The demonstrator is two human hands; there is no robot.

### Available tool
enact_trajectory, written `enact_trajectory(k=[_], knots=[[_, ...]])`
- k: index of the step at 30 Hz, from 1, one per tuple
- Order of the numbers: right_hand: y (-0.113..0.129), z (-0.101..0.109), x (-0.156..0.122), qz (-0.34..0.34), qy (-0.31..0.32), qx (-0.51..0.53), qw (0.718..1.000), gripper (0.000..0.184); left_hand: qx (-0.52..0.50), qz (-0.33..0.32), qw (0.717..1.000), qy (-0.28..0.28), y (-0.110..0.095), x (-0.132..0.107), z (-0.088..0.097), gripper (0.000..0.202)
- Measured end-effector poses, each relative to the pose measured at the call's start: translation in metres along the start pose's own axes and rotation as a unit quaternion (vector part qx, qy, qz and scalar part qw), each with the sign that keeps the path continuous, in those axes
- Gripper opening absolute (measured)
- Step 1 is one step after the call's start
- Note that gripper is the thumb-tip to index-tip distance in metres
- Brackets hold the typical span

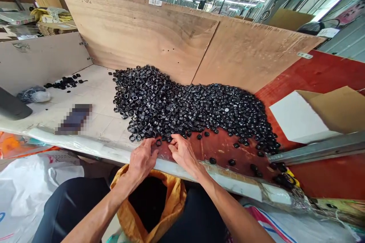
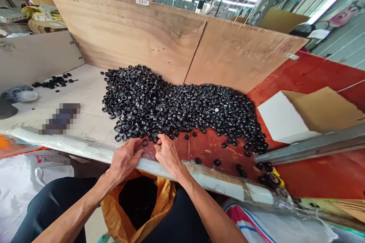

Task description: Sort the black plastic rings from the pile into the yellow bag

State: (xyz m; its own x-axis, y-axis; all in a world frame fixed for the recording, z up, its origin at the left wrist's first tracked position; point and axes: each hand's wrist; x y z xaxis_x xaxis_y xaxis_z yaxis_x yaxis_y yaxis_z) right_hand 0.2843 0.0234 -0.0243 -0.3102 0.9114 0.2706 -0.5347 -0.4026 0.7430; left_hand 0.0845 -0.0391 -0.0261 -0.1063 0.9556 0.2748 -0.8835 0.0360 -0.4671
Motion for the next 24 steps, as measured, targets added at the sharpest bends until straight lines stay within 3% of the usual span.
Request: enact_trajectory(k=[3, 5, 8, 12, 14, 16, 18, 20, 24], knots=[[0.006, -0.007, -0.003, 0.013, -0.027, 0.045, 0.999, 0.019, -0.026, -0.008, 1.000, -0.007, 0.004, -0.002, 0.000, 0.036], [0.012, -0.012, -0.003, 0.043, -0.013, 0.041, 0.998, 0.017, -0.032, -0.004, 0.999, -0.012, 0.007, -0.001, 0.001, 0.035], [0.024, -0.022, 0.000, 0.077, 0.045, -0.021, 0.996, 0.017, -0.041, 0.002, 0.999, -0.028, 0.008, 0.003, 0.001, 0.033], [0.035, -0.034, 0.006, 0.072, 0.092, -0.124, 0.985, 0.015, -0.054, -0.014, 0.998, -0.038, 0.008, 0.006, 0.003, 0.030], [0.035, -0.032, 0.007, 0.085, 0.087, -0.089, 0.989, 0.015, -0.060, -0.022, 0.997, -0.034, 0.007, 0.006, 0.006, 0.028], [0.030, -0.024, 0.005, 0.099, 0.044, 0.011, 0.994, 0.013, -0.069, -0.027, 0.997, -0.023, 0.005, 0.007, 0.009, 0.027], [0.022, -0.012, 0.003, 0.075, -0.018, 0.136, 0.988, 0.013, -0.076, -0.035, 0.996, -0.006, 0.001, 0.007, 0.010, 0.024], [0.010, 0.001, 0.003, 0.004, -0.055, 0.234, 0.971, 0.014, -0.070, -0.047, 0.996, 0.009, -0.007, 0.008, 0.008, 0.019], [-0.007, 0.011, 0.002, -0.100, -0.071, 0.243, 0.962, 0.023, -0.010, -0.050, 0.999, 0.015, -0.025, 0.015, -0.007, 0.026]])
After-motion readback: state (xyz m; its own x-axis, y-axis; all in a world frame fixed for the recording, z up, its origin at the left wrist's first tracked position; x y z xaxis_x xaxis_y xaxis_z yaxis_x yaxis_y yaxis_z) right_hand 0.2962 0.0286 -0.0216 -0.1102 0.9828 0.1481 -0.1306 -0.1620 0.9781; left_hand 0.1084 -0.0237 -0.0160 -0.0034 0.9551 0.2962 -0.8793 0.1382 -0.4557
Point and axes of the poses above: each hand's wrist, its own x-axis towards the middle knuckle, its own z-axis out of the back of the hand, y = z × x, and after that the axes turned 7 degrees about x, right-handed
